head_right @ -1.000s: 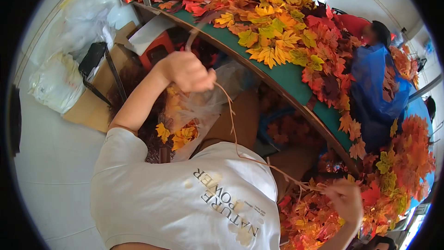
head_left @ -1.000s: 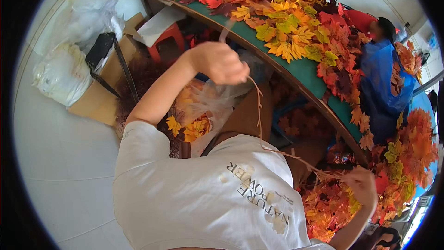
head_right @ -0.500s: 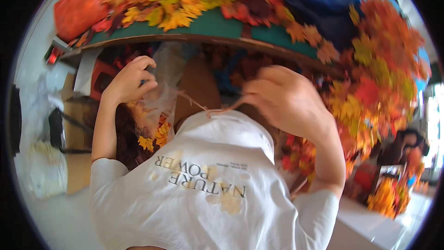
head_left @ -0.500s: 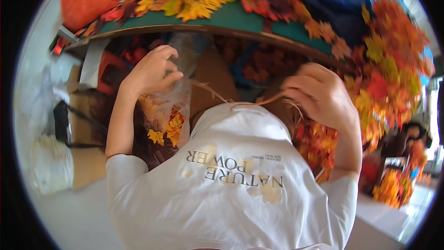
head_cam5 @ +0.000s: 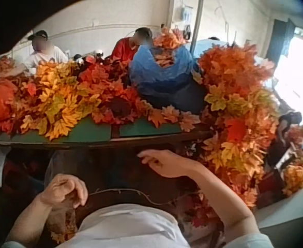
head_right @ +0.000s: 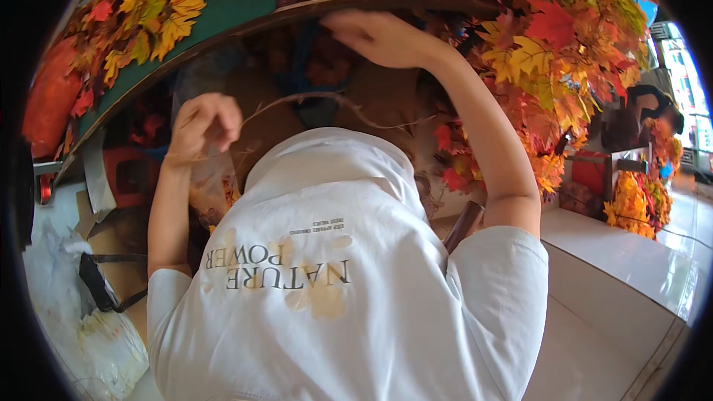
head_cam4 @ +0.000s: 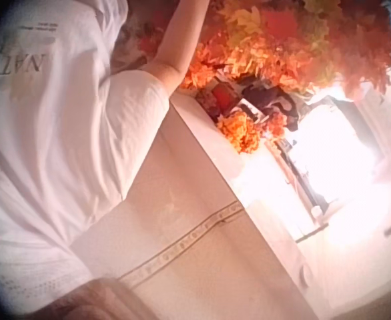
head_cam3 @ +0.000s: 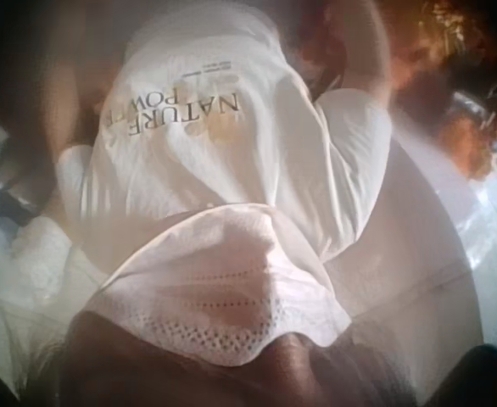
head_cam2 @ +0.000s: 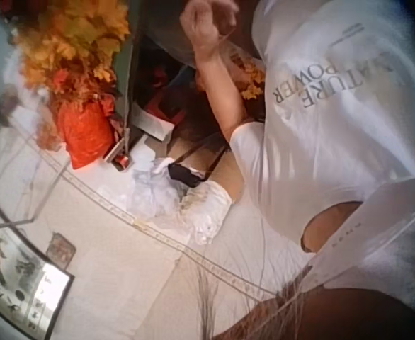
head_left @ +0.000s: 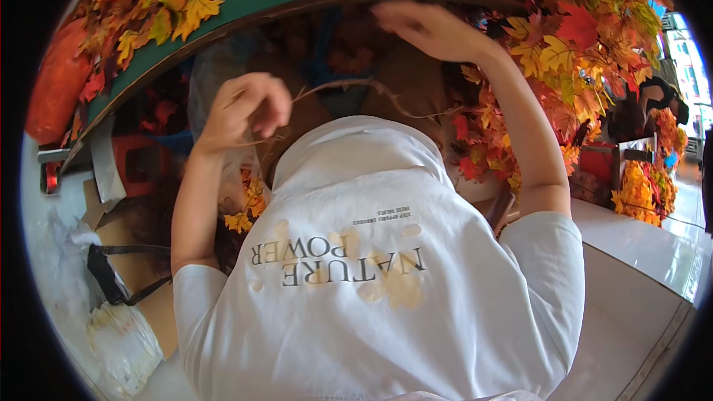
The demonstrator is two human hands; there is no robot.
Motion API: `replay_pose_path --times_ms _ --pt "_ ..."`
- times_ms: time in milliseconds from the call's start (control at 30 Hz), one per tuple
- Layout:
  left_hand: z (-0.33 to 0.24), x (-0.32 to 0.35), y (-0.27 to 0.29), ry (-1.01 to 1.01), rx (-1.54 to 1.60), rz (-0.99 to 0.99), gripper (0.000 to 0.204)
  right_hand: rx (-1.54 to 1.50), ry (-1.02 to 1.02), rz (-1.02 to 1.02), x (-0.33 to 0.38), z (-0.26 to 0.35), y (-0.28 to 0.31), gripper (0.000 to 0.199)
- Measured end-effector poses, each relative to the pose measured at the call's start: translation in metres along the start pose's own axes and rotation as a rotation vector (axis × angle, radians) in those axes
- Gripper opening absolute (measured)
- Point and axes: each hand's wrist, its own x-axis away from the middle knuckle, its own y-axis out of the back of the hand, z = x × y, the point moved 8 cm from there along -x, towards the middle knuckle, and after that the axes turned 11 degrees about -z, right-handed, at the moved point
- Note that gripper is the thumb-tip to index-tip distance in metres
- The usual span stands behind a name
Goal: Selecting artificial maple leaves and attaching them to a circular frame to assemble a wreath.
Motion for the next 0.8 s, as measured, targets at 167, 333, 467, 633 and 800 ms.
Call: replay_pose_path --times_ms 167,333,467,633,800 --pt "0.017 0.032 0.048 -0.004 0.028 -0.133 0.046 0.452 -0.545 0.474 0.176 -0.201 -0.049 0.059" --pt "0.057 0.074 0.088 0.17 -0.318 -0.166 0.027 0.082 -0.683 0.053 0.203 -0.211 -0.072 0.02" --pt "0.067 0.099 0.107 0.344 -0.835 -0.097 0.039 0.579 -0.083 -0.017 0.175 -0.18 -0.056 0.019" --pt "0.009 0.057 0.088 0.031 -1.215 -0.157 0.043 1.13 0.421 -0.23 0.115 0.031 -0.017 0.03" --pt "0.022 -0.019 -0.028 0.229 -0.017 -0.047 0.042 0.969 1.046 -0.349 0.125 0.14 -0.037 0.019"
